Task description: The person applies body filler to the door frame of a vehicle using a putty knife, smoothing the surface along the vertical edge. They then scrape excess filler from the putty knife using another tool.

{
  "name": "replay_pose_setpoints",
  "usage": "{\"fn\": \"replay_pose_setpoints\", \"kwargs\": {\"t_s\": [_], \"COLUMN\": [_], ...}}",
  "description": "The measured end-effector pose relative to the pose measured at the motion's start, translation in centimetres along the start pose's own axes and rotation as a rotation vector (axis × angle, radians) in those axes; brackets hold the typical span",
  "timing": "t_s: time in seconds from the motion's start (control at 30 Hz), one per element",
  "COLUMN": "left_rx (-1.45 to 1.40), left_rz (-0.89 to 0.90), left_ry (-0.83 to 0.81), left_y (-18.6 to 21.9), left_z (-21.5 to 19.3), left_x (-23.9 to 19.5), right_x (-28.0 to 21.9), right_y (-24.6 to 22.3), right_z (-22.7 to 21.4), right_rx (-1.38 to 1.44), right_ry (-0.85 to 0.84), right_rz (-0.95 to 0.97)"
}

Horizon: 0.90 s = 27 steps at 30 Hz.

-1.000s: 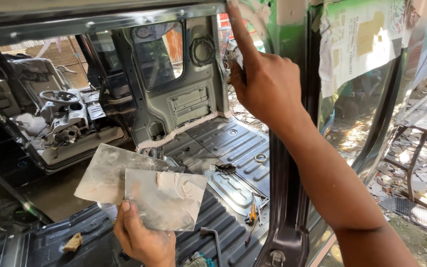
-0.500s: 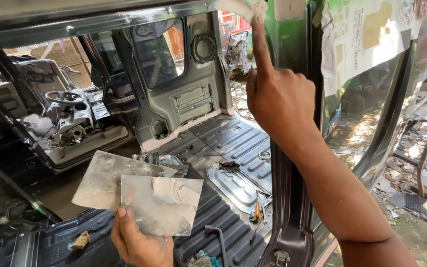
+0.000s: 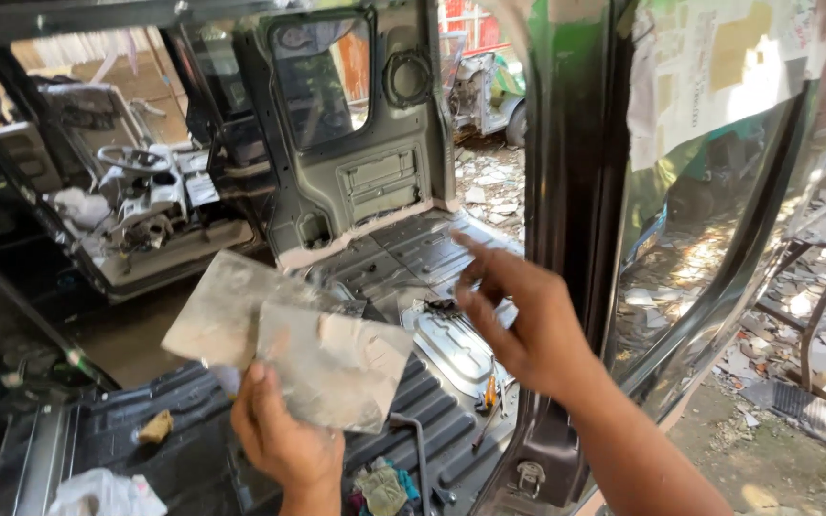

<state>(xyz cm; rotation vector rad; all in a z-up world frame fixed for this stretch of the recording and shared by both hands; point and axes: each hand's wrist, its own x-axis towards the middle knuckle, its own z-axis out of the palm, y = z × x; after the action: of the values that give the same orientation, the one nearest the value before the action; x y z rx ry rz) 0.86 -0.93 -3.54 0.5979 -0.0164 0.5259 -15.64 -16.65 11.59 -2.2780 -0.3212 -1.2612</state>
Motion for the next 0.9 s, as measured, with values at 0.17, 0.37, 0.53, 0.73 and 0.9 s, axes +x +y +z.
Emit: {"fn": "replay_pose_setpoints", "kwargs": {"t_s": [0.17, 0.37, 0.53, 0.73, 0.9], "left_rx": [0.660, 0.054, 0.557, -0.047, 0.008], "left_rz": [1.101, 0.359, 0.987, -0.011, -0.030], "left_ry": [-0.470, -0.319, -0.376, -0.080, -0.135], "left_y": [0.6, -0.4, -3.1, 0.5, 2.0], "left_z": [0.6, 3.1, 0.9, 4.5, 4.7], "left_x": [-2.0, -5.9, -4.8, -5.2, -3.4], "right_x": [-3.8, -6.0, -6.2, -5.5, -3.2], "right_y": [-2.4, -2.1, -1.6, -1.5, -0.8], "right_z": [1.0, 3.2, 4.6, 4.3, 0.7], "right_rx": [-0.092, -0.276, -0.243, -0.095, -0.041], "right_ry": [-0.033, -0.012, 0.032, 0.004, 0.027], "right_rz": [-0.069, -0.115, -0.060, -0.052, -0.061]}}
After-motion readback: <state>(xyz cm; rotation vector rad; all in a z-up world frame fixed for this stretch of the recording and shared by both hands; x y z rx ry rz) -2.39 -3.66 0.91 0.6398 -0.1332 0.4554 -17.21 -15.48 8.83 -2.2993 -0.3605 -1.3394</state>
